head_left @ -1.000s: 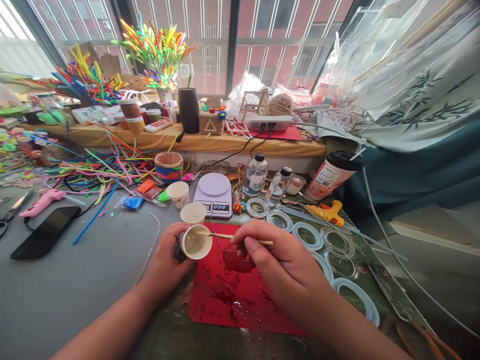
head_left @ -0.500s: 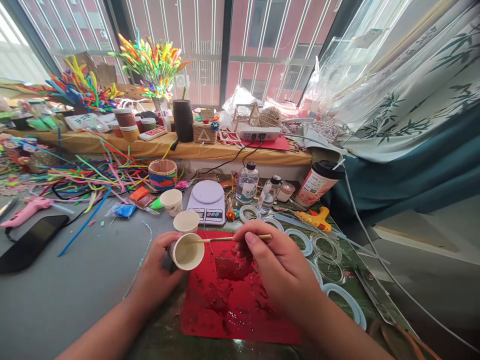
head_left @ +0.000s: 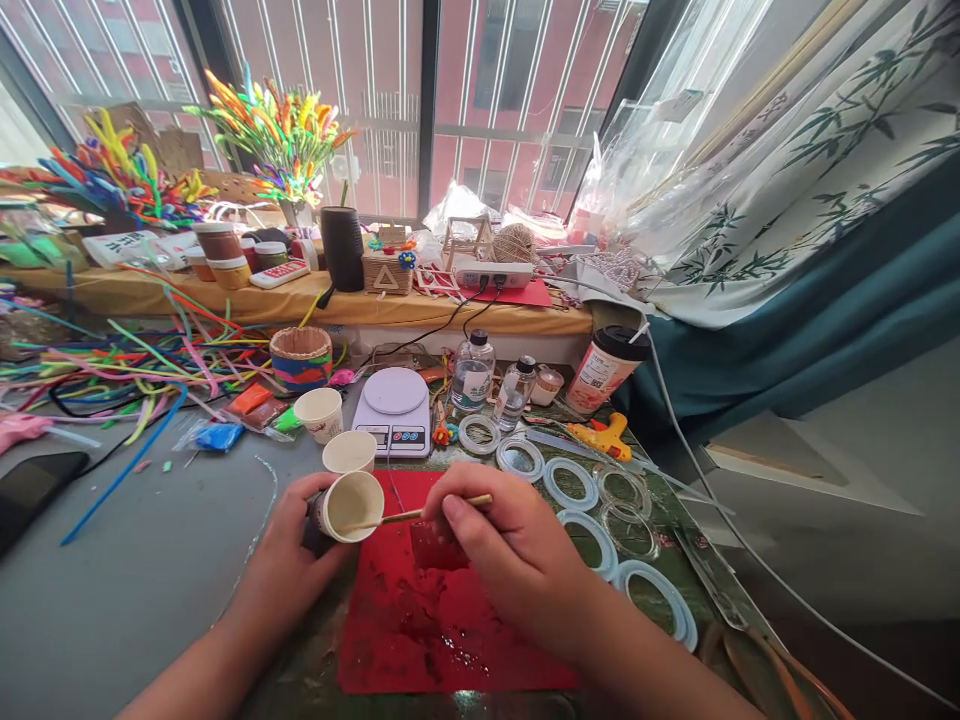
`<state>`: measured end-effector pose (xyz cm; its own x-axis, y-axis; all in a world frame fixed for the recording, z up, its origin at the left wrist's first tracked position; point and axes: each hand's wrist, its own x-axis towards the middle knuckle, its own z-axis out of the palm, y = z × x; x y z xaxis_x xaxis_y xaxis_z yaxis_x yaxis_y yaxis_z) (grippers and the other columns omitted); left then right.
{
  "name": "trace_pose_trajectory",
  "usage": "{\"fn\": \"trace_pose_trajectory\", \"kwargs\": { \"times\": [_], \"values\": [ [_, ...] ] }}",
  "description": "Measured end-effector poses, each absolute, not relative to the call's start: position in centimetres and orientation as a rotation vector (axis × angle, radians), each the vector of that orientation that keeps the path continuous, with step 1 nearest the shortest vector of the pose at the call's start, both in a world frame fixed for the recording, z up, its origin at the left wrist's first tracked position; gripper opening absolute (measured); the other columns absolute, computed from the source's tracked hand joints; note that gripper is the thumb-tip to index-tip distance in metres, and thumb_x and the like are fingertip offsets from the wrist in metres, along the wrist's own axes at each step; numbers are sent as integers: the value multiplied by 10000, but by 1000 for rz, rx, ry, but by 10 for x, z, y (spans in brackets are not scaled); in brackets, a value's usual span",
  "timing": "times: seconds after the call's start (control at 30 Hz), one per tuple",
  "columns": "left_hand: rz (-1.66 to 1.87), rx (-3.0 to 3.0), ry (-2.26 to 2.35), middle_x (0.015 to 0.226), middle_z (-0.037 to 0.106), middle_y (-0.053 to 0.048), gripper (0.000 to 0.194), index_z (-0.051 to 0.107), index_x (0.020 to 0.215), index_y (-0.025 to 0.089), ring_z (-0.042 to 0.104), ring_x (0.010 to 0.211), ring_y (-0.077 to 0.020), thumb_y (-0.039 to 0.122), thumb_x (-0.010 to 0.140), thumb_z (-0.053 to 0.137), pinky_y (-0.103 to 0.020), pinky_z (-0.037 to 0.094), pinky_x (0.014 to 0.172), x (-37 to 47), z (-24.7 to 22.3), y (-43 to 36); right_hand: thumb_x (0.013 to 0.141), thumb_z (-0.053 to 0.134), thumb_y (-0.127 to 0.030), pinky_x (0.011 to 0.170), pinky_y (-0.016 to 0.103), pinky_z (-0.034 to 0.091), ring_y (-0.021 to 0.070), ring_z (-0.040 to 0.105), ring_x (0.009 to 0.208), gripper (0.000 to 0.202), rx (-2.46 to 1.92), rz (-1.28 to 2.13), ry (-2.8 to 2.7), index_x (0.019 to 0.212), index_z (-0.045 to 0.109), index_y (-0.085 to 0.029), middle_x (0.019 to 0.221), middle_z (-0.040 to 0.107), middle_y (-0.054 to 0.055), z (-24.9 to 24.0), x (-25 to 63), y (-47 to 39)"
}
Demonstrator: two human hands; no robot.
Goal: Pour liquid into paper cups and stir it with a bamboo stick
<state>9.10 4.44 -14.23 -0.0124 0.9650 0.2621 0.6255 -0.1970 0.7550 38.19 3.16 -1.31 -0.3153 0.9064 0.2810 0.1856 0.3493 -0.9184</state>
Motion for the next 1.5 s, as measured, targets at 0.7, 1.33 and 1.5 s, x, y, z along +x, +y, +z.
{"fn": "trace_pose_trajectory", "kwargs": {
  "times": [0.7, 1.33, 1.5],
  "values": [
    [1064, 1831, 1514, 1396, 743, -78, 576, 669, 1336, 295, 724, 1287, -293, 221, 790, 834, -480, 586, 1137, 105, -123, 36, 1147, 539, -395, 666, 289, 507, 186, 677, 744, 325, -1095, 931, -1726, 971, 778, -262, 822, 743, 13, -29, 390, 28],
    [1040, 1875, 1475, 1401, 750, -77, 583, 666, 1343, 303, 724, 1291, -288, 224, 797, 857, -453, 599, 1133, 106, -121, 33, 1128, 576, -534, 624, 287, 555, 207, 706, 705, 393, -1207, 947, -1716, 984, 816, -258, 805, 771, 34, -32, 398, 31],
    [1084, 1850, 1461, 1354, 767, -102, 523, 651, 1339, 278, 755, 1226, -320, 310, 841, 809, -521, 606, 1111, 101, -125, 37, 1080, 527, -318, 704, 308, 538, 192, 688, 739, 307, -1119, 1012, -1783, 909, 765, -228, 786, 733, 22, -16, 388, 32]
  ]
}}
